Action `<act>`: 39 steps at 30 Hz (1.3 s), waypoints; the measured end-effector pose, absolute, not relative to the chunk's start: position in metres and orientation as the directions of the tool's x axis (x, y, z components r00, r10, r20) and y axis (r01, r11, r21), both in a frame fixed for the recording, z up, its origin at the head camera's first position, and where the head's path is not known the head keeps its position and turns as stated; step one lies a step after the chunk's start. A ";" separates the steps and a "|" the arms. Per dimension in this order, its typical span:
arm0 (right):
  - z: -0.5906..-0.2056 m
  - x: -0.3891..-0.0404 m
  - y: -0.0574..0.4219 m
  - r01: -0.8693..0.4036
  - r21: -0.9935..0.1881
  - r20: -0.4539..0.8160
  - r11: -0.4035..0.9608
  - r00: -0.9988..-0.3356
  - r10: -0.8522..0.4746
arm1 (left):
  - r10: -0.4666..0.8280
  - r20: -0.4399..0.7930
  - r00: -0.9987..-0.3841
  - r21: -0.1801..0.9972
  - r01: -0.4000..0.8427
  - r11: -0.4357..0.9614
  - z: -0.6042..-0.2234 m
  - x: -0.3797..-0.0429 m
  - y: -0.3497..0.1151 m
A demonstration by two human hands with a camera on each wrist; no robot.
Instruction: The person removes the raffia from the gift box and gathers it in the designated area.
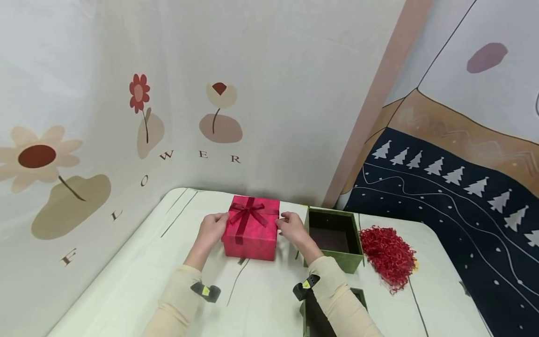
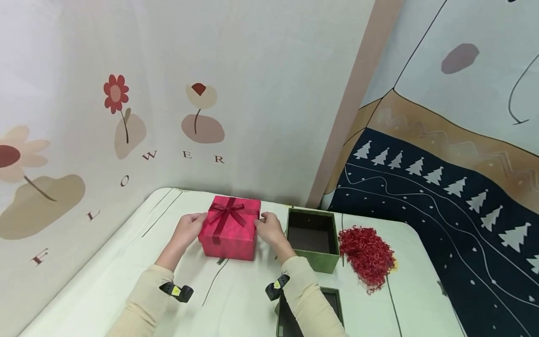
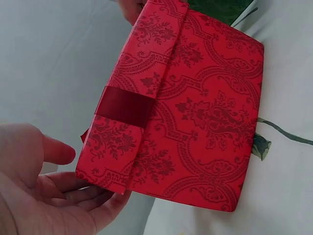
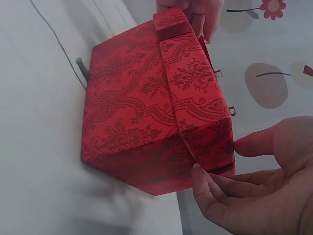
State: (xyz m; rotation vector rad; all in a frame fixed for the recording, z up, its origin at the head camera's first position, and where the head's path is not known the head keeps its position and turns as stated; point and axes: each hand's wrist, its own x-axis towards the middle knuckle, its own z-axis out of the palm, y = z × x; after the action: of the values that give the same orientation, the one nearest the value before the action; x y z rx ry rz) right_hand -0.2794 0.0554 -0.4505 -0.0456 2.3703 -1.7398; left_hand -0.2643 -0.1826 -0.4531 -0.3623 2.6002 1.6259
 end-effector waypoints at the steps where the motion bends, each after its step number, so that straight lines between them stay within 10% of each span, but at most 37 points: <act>1: -0.450 -0.279 0.056 0.088 -0.947 -0.138 0.308 -0.980 -0.146 | -0.169 -0.164 -0.972 0.881 -0.221 0.419 -0.452 -0.263 -0.183; 24: -0.415 -0.266 0.072 -0.015 -0.973 -0.019 0.231 -0.989 -0.146 | -0.112 0.010 -0.994 0.938 -0.030 0.347 -0.412 -0.240 -0.191; 39: -0.391 -0.226 0.118 -0.107 -0.993 0.062 0.053 -0.840 -0.539 | 0.203 0.111 -0.973 0.960 0.158 0.233 -0.400 -0.190 -0.221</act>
State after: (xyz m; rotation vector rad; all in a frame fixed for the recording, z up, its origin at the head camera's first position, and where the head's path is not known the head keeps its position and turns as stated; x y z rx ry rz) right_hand -0.2262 0.1176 -0.3915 -0.6510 2.0115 -1.8474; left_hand -0.1902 -0.2209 -0.3997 0.3566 2.4373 1.8901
